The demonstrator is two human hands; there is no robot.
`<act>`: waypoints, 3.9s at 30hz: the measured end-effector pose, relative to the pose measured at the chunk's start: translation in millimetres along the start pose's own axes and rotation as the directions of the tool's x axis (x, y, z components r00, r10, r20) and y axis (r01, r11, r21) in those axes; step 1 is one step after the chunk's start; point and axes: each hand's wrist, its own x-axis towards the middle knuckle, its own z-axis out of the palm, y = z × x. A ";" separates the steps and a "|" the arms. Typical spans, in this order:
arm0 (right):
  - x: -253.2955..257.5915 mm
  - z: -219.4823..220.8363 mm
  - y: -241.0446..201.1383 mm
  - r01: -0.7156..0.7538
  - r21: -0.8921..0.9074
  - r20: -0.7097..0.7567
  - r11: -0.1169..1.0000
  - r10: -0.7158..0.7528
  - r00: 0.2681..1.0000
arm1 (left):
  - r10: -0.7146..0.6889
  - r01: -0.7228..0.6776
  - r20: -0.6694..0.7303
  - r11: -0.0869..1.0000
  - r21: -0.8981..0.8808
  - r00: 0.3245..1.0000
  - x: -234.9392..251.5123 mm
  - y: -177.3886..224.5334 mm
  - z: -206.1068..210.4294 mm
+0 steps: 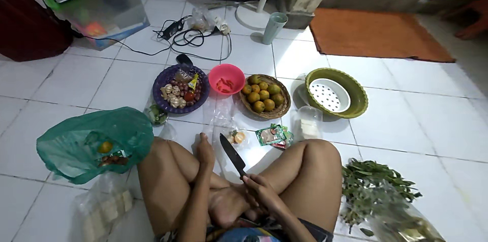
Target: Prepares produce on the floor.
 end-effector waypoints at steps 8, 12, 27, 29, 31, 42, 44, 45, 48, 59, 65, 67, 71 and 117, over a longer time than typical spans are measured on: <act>10.6 15.4 -9.6 -0.071 -0.064 0.051 0.995 0.074 0.996 | 0.184 -0.177 0.027 0.969 -0.171 0.983 4.2 -13.5 7.4; 32.5 19.0 -21.6 -0.098 0.080 0.032 0.992 0.096 0.995 | 0.219 -0.218 -0.019 0.954 -0.206 0.976 5.3 -18.7 7.9; -58.4 -86.6 -20.9 0.091 -0.008 -0.333 0.996 -0.088 0.939 | 0.074 -0.071 0.015 0.987 -0.144 0.997 16.2 -15.0 -6.8; -70.7 -100.0 -26.0 0.048 -0.093 -0.298 0.994 -0.074 0.952 | 0.087 -0.079 0.049 0.986 -0.147 0.995 17.2 -16.2 -1.8; -78.5 -90.9 -28.0 0.013 -0.170 -0.190 0.985 -0.046 0.981 | 0.149 -0.150 -0.017 0.975 -0.163 0.989 4.9 -13.9 -0.1; -56.3 -52.9 -5.8 0.030 -0.277 0.078 0.960 -0.008 0.997 | 0.011 0.048 0.295 0.980 -0.191 0.955 -94.0 97.1 -122.5; -59.0 -54.6 -7.5 0.021 -0.280 0.073 0.960 -0.001 0.997 | -0.001 0.062 0.304 0.980 -0.188 0.953 -88.7 98.3 -118.9; -60.1 -55.0 -8.3 0.016 -0.279 0.069 0.960 0.004 0.998 | -0.002 0.062 0.307 0.981 -0.186 0.952 -88.6 99.1 -118.6; -60.4 -55.3 -6.2 -0.002 -0.292 0.081 0.956 0.027 0.996 | -0.001 0.058 0.285 0.979 -0.194 0.959 -100.5 100.2 -121.5; -54.5 -45.8 -5.8 -0.013 -0.261 0.119 0.965 0.046 0.992 | 0.075 -0.012 0.324 0.982 -0.191 0.943 -120.7 105.3 -137.8; -27.3 -21.0 -11.6 -0.056 -0.153 0.110 0.987 0.073 0.991 | 0.056 -0.003 0.288 0.984 -0.180 0.956 -93.0 82.7 -111.9; -19.4 -9.8 -12.1 -0.055 -0.099 0.120 0.994 0.066 0.991 | 0.065 -0.031 0.125 0.967 -0.253 0.990 -40.3 31.1 -54.2; -4.1 6.4 -17.0 -0.077 -0.009 0.090 0.997 0.078 0.993 | 0.112 -0.090 0.045 0.933 -0.348 0.993 15.2 -21.2 6.4; -2.6 -3.0 -49.9 0.094 0.002 0.016 0.996 -0.094 0.995 | 0.288 -0.291 -0.064 0.889 -0.353 0.956 -54.9 -9.5 -51.2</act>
